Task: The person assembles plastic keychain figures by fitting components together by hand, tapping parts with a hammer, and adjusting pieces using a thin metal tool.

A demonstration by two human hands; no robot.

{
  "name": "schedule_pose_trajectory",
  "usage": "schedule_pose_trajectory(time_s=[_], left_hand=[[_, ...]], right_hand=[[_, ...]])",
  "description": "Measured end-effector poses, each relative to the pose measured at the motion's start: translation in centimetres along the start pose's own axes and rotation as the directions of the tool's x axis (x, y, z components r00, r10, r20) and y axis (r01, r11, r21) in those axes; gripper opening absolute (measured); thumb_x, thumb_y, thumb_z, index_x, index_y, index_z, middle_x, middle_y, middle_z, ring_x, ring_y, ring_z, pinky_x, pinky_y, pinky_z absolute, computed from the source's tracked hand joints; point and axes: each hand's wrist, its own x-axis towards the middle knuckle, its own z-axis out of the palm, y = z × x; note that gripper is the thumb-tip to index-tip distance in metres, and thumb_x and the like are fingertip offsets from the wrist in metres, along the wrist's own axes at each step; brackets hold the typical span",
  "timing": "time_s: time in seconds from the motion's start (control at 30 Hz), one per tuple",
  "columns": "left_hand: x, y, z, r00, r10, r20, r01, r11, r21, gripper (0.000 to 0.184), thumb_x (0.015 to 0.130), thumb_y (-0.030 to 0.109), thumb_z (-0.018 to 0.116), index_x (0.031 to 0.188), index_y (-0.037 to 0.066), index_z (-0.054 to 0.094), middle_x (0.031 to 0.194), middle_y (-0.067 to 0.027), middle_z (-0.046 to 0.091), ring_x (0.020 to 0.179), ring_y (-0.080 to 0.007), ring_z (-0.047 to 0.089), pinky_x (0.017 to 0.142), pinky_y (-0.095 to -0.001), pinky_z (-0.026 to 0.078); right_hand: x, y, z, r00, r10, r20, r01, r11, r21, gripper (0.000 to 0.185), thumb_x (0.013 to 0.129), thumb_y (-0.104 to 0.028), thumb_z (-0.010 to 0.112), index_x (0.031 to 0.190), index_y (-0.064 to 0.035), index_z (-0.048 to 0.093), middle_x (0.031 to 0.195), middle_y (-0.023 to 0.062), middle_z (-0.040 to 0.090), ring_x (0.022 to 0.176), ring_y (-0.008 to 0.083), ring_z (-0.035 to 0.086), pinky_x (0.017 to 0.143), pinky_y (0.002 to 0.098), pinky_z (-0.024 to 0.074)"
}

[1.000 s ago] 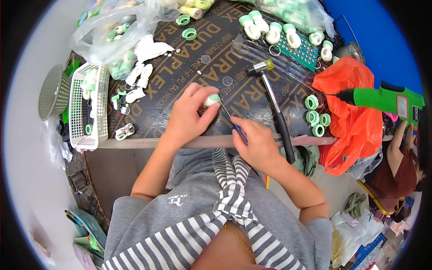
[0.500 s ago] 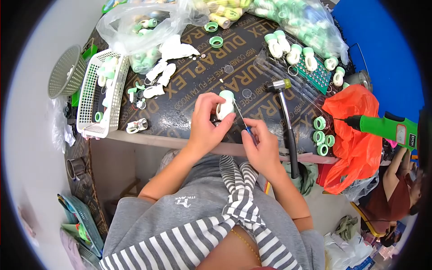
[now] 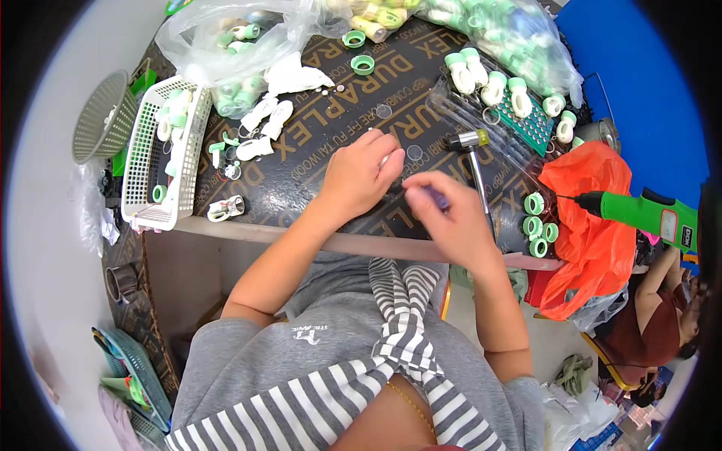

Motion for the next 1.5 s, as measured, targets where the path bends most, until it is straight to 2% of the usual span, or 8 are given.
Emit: schedule_pose_trajectory(time_s=[0.27,0.33,0.47,0.7,0.77,0.83,1.07,1.5], left_hand=[[0.4,-0.4,-0.6,0.992,-0.008,0.126,0.018,0.996,-0.085,0.015,0.088,0.017,0.051,0.086,0.002,0.055,0.082,-0.0142,0.052,0.076,-0.0346,0.055,0.065,-0.0393,0.045],[0.6,-0.4,-0.5,0.992,0.004,0.129,0.009,0.995,-0.101,0.015,0.087,0.017,0.053,0.083,0.003,0.054,0.083,-0.0137,0.053,0.076,-0.0355,0.056,0.063,-0.0415,0.046],[0.5,-0.5,-0.3,0.995,-0.009,0.094,0.021,0.992,-0.123,0.013,0.087,0.016,0.053,0.086,0.003,0.056,0.084,-0.0138,0.054,0.077,-0.0355,0.056,0.066,-0.0406,0.045],[0.4,-1.0,-0.4,0.999,-0.031,0.032,0.035,0.991,-0.128,0.014,0.087,0.015,0.053,0.087,0.002,0.057,0.082,-0.0151,0.055,0.076,-0.0342,0.056,0.067,-0.0378,0.045],[0.6,-1.1,-0.4,0.998,-0.048,0.039,0.054,0.985,-0.165,0.015,0.087,0.015,0.053,0.088,0.001,0.057,0.082,-0.0157,0.056,0.076,-0.0331,0.056,0.067,-0.0371,0.045],[0.4,-1.2,-0.4,0.999,-0.030,0.043,0.037,0.987,-0.155,0.015,0.087,0.015,0.053,0.088,0.000,0.057,0.082,-0.0155,0.056,0.076,-0.0328,0.056,0.068,-0.0369,0.045],[0.3,-1.0,-0.3,0.999,-0.023,0.041,0.028,0.993,-0.116,0.016,0.087,0.015,0.053,0.088,0.000,0.057,0.080,-0.0153,0.056,0.076,-0.0334,0.056,0.068,-0.0370,0.045],[-0.4,-0.1,-0.1,0.999,-0.012,0.050,0.014,0.999,-0.037,0.014,0.087,0.015,0.054,0.086,0.001,0.052,0.081,-0.0157,0.051,0.074,-0.0348,0.053,0.066,-0.0381,0.044]], right_hand=[[3.6,0.0,-1.7,0.996,0.093,-0.011,-0.093,0.994,-0.050,0.015,0.085,-0.013,0.057,0.088,0.0011,0.063,0.069,0.0151,0.062,0.060,0.0238,0.060,0.056,0.0308,0.0456],[4.4,-0.3,-2.5,0.983,0.005,0.185,0.029,0.984,-0.177,0.015,0.085,-0.012,0.059,0.086,0.0019,0.064,0.069,0.0058,0.061,0.061,0.0115,0.054,0.056,0.0273,0.0436],[4.6,-1.2,-2.6,0.936,-0.291,0.200,0.346,0.865,-0.364,0.013,0.081,-0.011,0.060,0.083,0.0015,0.064,0.071,0.0114,0.062,0.062,0.0217,0.059,0.059,0.0323,0.0459],[1.8,-2.0,-2.7,0.985,-0.154,-0.074,0.141,0.978,-0.154,0.010,0.081,-0.010,0.058,0.081,-0.0002,0.061,0.070,0.0127,0.060,0.062,0.0275,0.059,0.058,0.0335,0.0463],[1.8,-0.3,-2.4,0.969,-0.238,-0.069,0.219,0.954,-0.206,0.010,0.085,-0.006,0.056,0.085,0.0015,0.062,0.073,0.0055,0.062,0.060,0.0107,0.058,0.056,0.0246,0.0459],[1.7,-0.2,-1.8,0.995,0.066,-0.082,-0.061,0.996,0.061,0.011,0.081,-0.010,0.060,0.084,0.0006,0.059,0.069,0.0107,0.061,0.059,0.0171,0.059,0.057,0.0277,0.0470],[1.2,0.2,-1.6,0.989,-0.134,-0.062,0.125,0.984,-0.128,0.007,0.084,-0.006,0.059,0.087,0.0004,0.060,0.071,0.0070,0.061,0.063,0.0119,0.058,0.058,0.0256,0.0458],[-2.0,2.2,2.3,0.948,-0.285,-0.141,0.255,0.946,-0.199,0.016,0.078,0.001,0.061,0.092,0.0008,0.057,0.085,0.0147,0.059,0.073,0.0317,0.060,0.063,0.0366,0.0485]])
